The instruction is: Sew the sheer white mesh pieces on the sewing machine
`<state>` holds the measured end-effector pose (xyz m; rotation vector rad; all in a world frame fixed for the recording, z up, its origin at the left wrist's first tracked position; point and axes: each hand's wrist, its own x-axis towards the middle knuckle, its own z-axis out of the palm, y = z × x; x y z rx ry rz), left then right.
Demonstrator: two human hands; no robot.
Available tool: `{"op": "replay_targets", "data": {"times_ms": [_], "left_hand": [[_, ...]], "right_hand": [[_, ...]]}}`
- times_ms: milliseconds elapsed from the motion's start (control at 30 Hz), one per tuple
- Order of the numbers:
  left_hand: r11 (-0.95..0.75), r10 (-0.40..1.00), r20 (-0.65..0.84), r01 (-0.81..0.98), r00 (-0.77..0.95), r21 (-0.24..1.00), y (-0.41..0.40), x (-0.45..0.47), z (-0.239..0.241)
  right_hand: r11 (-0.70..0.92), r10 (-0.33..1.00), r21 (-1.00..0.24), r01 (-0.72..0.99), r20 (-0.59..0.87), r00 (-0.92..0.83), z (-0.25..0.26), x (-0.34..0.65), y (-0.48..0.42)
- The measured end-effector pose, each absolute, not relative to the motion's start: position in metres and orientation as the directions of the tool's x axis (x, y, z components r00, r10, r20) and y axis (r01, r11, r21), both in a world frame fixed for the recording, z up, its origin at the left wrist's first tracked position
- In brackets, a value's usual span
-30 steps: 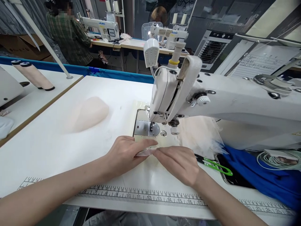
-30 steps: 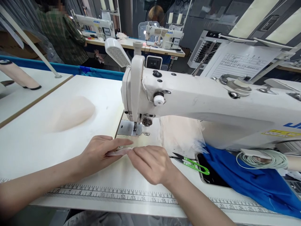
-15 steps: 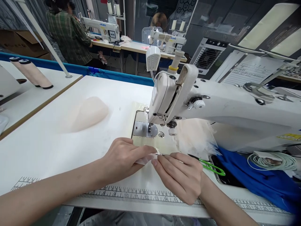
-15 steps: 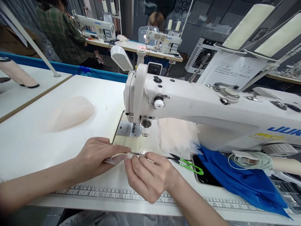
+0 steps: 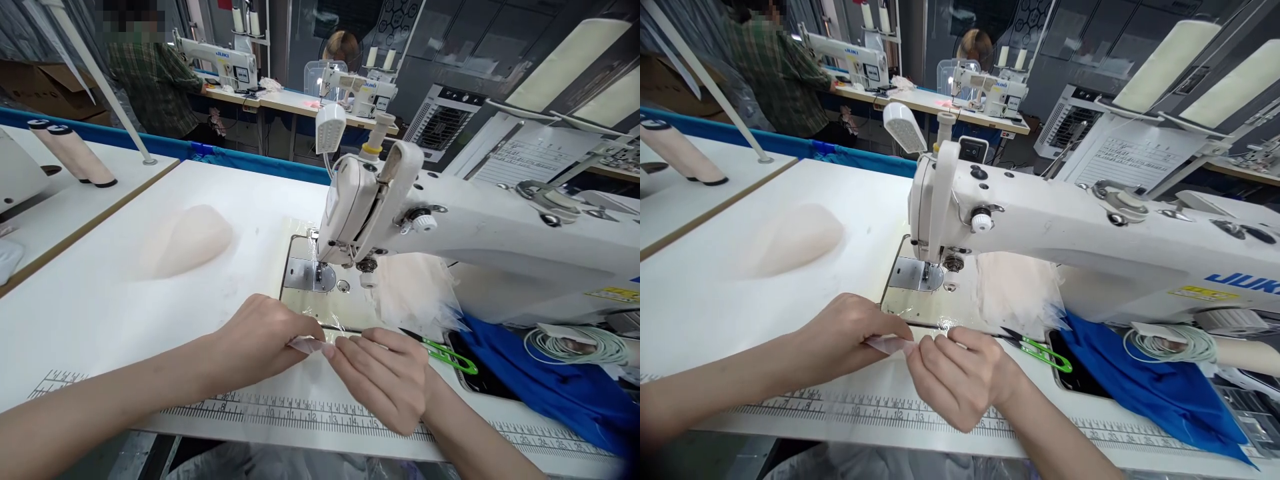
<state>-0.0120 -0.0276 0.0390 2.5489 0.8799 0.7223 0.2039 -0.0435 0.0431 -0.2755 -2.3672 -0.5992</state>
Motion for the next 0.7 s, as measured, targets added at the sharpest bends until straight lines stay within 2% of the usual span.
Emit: {"op": "replay_targets", "data": {"times_ms": [100, 200, 400, 500, 600, 700], "left_hand": [[-0.631, 0.745, 0.198, 0.577, 0.637, 0.519, -0.025, -0.011, 0.039], [-0.574, 0.801, 0.166, 0.659, 0.576, 0.486, -0.017, -0.009, 0.029], [-0.435, 0.888, 0.051, 0.801, 0.456, 0.411, -0.007, -0.009, 0.023], [-0.540, 0.839, 0.237, 0.802, 0.489, 0.256, -0.008, -0.008, 0.025], [-0.655, 0.689, 0.443, 0.755, 0.574, 0.040, -0.013, -0.006, 0.023], [-0.731, 0.536, 0.477, 0.666, 0.697, -0.151, -0.021, -0.003, 0.016]], "right_hand": [[0.891, 0.245, 0.114, 0.439, 0.694, -0.677, 0.032, 0.199, -0.039], [0.829, 0.482, -0.096, 0.552, 0.622, -0.617, 0.017, 0.193, -0.032], [0.558, 0.818, -0.429, 0.710, 0.431, -0.382, 0.002, 0.188, -0.015], [0.416, 0.903, -0.500, 0.759, 0.324, -0.281, 0.002, 0.188, -0.009], [0.344, 0.937, -0.544, 0.766, 0.259, -0.236, 0.003, 0.188, -0.005], [0.302, 0.953, -0.604, 0.738, 0.217, -0.213, 0.003, 0.188, -0.002]]}}
